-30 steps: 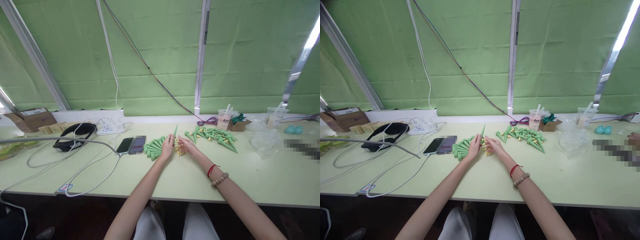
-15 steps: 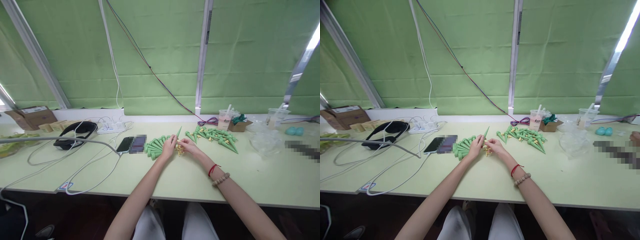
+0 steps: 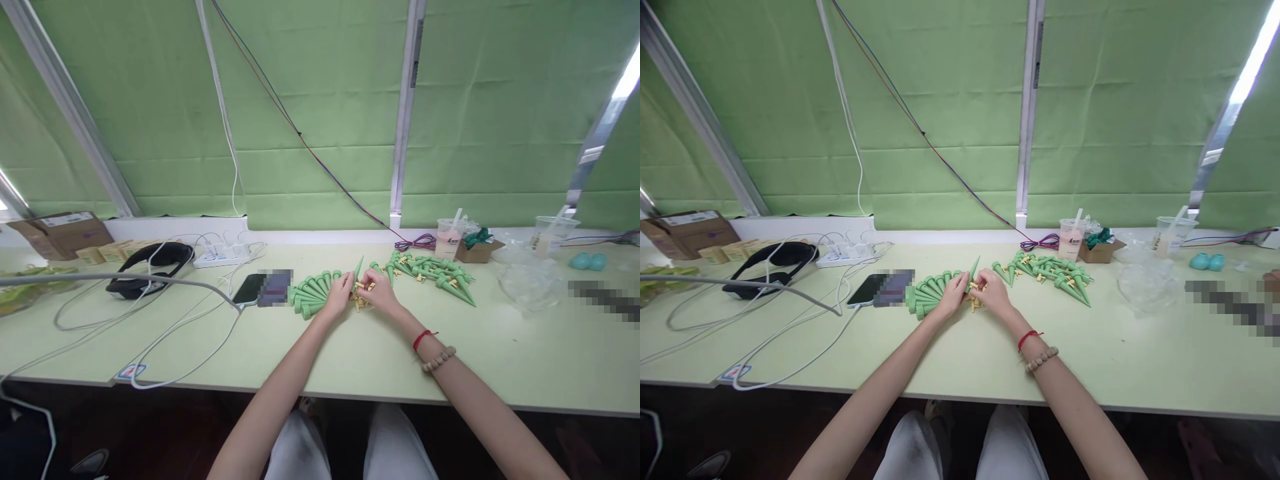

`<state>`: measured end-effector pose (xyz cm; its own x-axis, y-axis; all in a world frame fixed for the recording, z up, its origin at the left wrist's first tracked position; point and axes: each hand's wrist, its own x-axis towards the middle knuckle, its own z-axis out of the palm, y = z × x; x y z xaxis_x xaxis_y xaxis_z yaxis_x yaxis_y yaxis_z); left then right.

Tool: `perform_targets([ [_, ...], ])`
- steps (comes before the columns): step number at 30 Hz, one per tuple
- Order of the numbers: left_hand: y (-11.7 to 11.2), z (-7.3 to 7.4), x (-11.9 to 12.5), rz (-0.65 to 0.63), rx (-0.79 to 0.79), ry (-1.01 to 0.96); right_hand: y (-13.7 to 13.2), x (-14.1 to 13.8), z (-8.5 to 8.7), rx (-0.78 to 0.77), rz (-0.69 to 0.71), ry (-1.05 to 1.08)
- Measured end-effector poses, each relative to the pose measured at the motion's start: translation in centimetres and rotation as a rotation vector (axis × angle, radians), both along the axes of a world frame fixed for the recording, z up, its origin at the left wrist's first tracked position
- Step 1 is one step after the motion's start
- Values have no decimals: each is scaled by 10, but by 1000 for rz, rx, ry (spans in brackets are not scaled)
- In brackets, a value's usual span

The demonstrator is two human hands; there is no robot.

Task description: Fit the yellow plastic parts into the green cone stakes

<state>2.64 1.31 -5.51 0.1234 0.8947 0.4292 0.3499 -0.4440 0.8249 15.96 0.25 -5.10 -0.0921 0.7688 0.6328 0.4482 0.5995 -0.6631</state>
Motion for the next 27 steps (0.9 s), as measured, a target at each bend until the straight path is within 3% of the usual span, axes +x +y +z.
perform_targets([
  [3, 0, 1, -2, -80, -40, -42, 2, 5, -2, 0, -71, -42],
  [5, 0, 2, -3, -67, -26, -67, 4, 7, -2, -88, -100, 56],
  [7, 0, 4, -4, -28, 2, -73, 4, 6, 0, -282, -86, 231],
  [10, -2, 7, -6, -10, 35, -60, 3, 2, 3, -617, 59, 469],
  [12, -3, 8, -7, -25, 60, -34, 2, -1, 4, -704, 171, 539],
  [16, -6, 11, -8, 21, 87, 85, 1, -5, 0, -672, 235, 588],
  [22, -3, 7, -7, 69, 71, 128, 0, -11, -4, -616, 138, 547],
  [24, -1, 4, -6, 78, 57, 130, -1, -12, -4, -502, 90, 441],
  [27, 3, -1, -5, 67, 3, 116, -4, -10, -4, -188, -9, 160],
])
